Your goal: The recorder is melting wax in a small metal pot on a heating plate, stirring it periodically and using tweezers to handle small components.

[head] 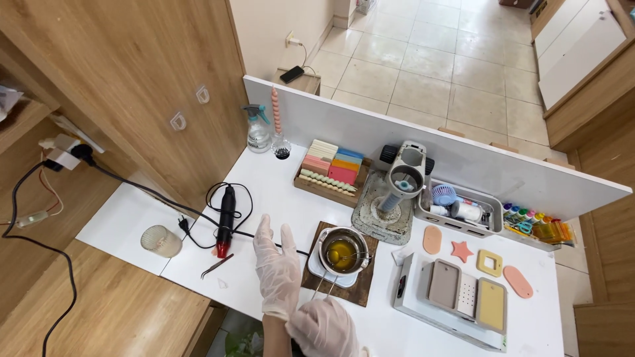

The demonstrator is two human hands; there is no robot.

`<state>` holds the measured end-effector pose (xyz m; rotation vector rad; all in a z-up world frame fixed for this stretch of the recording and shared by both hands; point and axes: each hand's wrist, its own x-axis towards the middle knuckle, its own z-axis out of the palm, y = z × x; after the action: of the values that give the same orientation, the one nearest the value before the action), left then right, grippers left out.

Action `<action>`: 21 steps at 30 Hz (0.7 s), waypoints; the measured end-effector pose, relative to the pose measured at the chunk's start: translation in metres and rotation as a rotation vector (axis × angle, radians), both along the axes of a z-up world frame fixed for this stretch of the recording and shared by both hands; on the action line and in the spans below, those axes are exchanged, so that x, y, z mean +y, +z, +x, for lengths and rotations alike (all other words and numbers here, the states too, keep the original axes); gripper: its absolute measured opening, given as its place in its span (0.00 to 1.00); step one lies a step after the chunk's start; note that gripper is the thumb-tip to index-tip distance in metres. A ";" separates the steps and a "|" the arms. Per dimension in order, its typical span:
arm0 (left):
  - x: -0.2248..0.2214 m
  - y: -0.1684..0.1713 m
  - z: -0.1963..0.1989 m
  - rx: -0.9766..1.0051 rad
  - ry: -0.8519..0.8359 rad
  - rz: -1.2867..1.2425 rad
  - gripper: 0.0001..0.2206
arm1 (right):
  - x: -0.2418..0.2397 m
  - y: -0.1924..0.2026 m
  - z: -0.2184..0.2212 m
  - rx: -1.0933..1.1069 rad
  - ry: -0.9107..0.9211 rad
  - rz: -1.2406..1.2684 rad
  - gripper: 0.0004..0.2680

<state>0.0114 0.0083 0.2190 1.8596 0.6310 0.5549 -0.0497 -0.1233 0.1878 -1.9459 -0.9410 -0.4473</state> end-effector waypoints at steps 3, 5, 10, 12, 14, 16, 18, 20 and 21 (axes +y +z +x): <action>0.000 -0.011 0.013 0.117 0.074 0.007 0.26 | -0.001 -0.038 -0.030 -0.080 0.007 -0.133 0.06; -0.005 0.005 0.014 0.155 0.088 -0.153 0.28 | -0.004 -0.096 -0.036 -0.006 -0.092 -0.235 0.07; -0.009 0.016 0.012 0.062 0.054 -0.535 0.30 | -0.032 -0.086 -0.022 0.102 0.000 -0.458 0.09; -0.009 0.015 0.010 -0.403 -0.191 -0.990 0.35 | -0.040 -0.045 -0.008 0.253 -0.025 0.030 0.08; -0.014 0.038 0.008 -0.551 -0.290 -1.324 0.36 | -0.049 -0.050 -0.003 0.490 0.010 0.166 0.12; -0.023 0.047 0.007 -0.703 -0.397 -1.655 0.38 | -0.053 -0.047 0.002 0.731 0.042 0.296 0.16; -0.034 0.042 0.011 -0.937 -0.820 -1.862 0.36 | -0.051 -0.038 0.010 0.837 0.204 0.261 0.23; -0.046 0.047 0.014 -0.934 -0.798 -1.916 0.36 | -0.050 -0.036 0.009 0.731 0.265 0.295 0.25; -0.051 0.050 0.016 -0.930 -0.777 -1.970 0.36 | -0.048 -0.035 0.009 0.623 0.325 0.331 0.26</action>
<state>0.0270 -0.0431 0.2688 -0.2000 -0.2906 0.0253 -0.0406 -0.1716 0.1523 -1.4557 -0.6963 0.1824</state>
